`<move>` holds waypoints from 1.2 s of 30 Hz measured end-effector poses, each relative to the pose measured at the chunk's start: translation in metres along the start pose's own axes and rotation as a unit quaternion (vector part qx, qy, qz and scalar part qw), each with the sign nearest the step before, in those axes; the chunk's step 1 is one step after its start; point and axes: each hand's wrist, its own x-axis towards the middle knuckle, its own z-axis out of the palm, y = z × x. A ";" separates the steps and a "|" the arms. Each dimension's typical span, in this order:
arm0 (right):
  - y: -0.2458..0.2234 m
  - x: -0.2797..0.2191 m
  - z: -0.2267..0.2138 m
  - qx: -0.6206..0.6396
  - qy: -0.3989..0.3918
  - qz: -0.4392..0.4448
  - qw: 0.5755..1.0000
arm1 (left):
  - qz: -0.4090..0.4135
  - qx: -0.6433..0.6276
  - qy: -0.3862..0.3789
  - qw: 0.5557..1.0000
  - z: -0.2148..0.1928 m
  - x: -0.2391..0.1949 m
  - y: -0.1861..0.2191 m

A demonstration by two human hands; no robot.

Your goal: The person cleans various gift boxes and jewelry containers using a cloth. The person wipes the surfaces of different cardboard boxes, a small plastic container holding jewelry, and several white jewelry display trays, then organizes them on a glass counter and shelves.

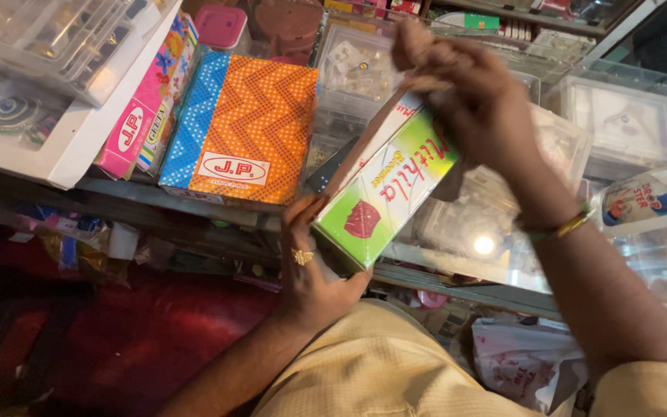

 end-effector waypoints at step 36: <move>0.049 -0.038 0.020 0.097 0.242 -0.003 0.965 | 0.078 -0.004 -0.040 0.996 -0.035 0.067 0.020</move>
